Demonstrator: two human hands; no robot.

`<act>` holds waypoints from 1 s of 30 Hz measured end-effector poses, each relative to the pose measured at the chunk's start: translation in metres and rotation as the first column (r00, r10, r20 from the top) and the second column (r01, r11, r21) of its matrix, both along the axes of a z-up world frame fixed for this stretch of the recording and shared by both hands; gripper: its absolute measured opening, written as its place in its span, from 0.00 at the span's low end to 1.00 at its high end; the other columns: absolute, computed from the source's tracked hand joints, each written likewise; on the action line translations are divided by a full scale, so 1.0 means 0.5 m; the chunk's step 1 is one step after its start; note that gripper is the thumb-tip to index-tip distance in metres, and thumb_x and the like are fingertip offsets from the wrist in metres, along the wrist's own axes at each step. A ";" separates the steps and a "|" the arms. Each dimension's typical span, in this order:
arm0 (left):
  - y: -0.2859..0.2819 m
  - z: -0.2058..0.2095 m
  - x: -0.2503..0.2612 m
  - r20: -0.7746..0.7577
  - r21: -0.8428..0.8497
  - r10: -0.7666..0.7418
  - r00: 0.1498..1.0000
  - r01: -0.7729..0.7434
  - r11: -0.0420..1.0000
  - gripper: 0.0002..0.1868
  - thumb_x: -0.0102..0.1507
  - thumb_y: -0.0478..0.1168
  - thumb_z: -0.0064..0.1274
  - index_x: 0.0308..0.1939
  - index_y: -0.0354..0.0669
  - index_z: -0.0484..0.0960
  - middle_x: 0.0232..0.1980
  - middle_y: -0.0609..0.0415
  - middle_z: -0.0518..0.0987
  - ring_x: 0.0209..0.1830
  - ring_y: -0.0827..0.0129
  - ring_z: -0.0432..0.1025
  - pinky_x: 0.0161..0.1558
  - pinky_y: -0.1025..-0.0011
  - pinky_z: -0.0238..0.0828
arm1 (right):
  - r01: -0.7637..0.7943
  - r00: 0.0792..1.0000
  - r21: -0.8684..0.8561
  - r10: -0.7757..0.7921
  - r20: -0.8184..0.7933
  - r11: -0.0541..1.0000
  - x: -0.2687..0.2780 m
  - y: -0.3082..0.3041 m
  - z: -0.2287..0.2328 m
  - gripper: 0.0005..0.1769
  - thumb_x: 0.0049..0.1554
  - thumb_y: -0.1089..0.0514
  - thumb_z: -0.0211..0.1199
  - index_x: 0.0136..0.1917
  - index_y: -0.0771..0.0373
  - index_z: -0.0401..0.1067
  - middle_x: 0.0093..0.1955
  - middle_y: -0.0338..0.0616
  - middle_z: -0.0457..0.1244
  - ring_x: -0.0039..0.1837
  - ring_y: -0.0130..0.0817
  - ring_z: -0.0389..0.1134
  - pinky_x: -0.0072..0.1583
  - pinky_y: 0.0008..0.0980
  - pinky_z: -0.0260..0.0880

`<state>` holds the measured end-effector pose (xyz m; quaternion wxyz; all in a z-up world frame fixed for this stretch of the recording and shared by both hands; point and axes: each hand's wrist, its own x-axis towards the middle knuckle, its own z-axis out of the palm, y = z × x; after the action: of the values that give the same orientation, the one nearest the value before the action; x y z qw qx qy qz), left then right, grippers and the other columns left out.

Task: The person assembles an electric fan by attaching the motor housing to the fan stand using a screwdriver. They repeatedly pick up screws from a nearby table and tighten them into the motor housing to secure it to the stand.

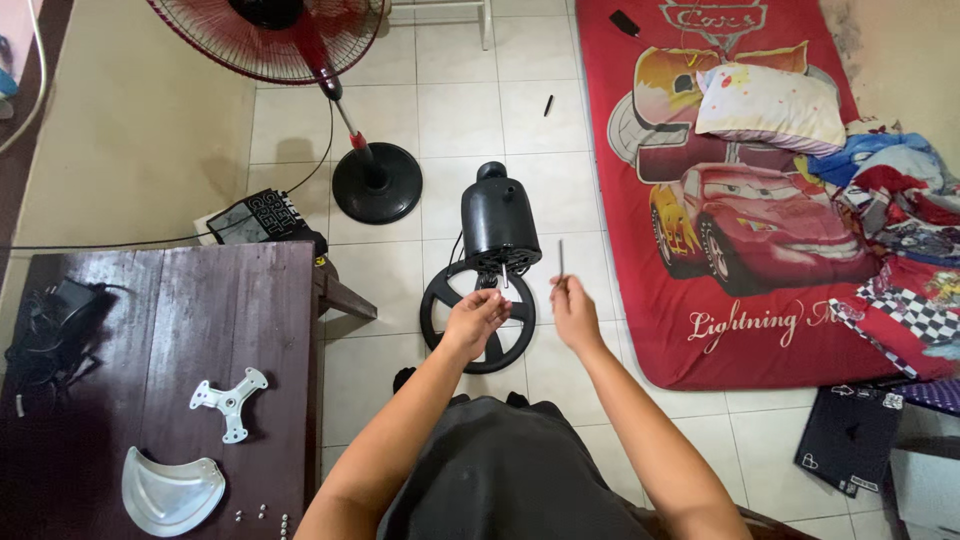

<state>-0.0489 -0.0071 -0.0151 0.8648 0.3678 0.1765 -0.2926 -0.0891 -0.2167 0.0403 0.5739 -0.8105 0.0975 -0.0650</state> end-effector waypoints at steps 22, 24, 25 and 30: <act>0.028 -0.009 -0.001 0.093 -0.086 -0.017 0.996 0.025 0.996 0.14 0.66 0.31 0.54 0.55 0.26 0.79 0.47 0.43 0.82 0.49 0.59 0.79 0.57 0.61 0.78 | -0.229 0.898 0.047 0.229 -0.376 0.972 -0.120 0.040 0.122 0.18 0.58 0.61 0.60 0.62 0.63 0.76 0.36 0.40 0.71 0.29 0.22 0.61 0.34 0.25 0.64; 0.032 -0.012 0.001 0.110 -0.088 -0.020 0.994 0.030 0.996 0.15 0.66 0.30 0.54 0.55 0.25 0.80 0.48 0.44 0.82 0.49 0.59 0.79 0.59 0.60 0.79 | -0.237 0.912 0.033 0.234 -0.338 0.971 -0.125 0.041 0.117 0.18 0.58 0.61 0.60 0.61 0.63 0.76 0.36 0.40 0.71 0.32 0.22 0.64 0.36 0.25 0.65; 0.035 -0.014 0.006 0.123 -0.063 -0.044 0.991 0.052 0.997 0.15 0.66 0.30 0.55 0.55 0.25 0.80 0.49 0.43 0.82 0.49 0.59 0.79 0.59 0.61 0.78 | -0.249 0.925 0.025 0.246 -0.289 0.968 -0.123 0.041 0.115 0.17 0.58 0.61 0.60 0.61 0.64 0.76 0.37 0.40 0.72 0.34 0.21 0.66 0.39 0.24 0.67; 0.045 -0.020 0.009 0.179 -0.075 -0.108 0.978 0.123 0.990 0.15 0.65 0.28 0.55 0.56 0.24 0.80 0.50 0.42 0.82 0.50 0.59 0.79 0.60 0.63 0.78 | -0.257 0.930 -0.001 0.247 -0.272 0.966 -0.123 0.037 0.107 0.17 0.58 0.61 0.60 0.60 0.64 0.76 0.37 0.41 0.72 0.40 0.23 0.72 0.45 0.24 0.71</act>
<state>-0.0444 0.0155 -0.0250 0.8736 0.3641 0.0657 -0.3163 -0.1506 -0.1981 0.0939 0.5442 -0.8278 0.0687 0.1181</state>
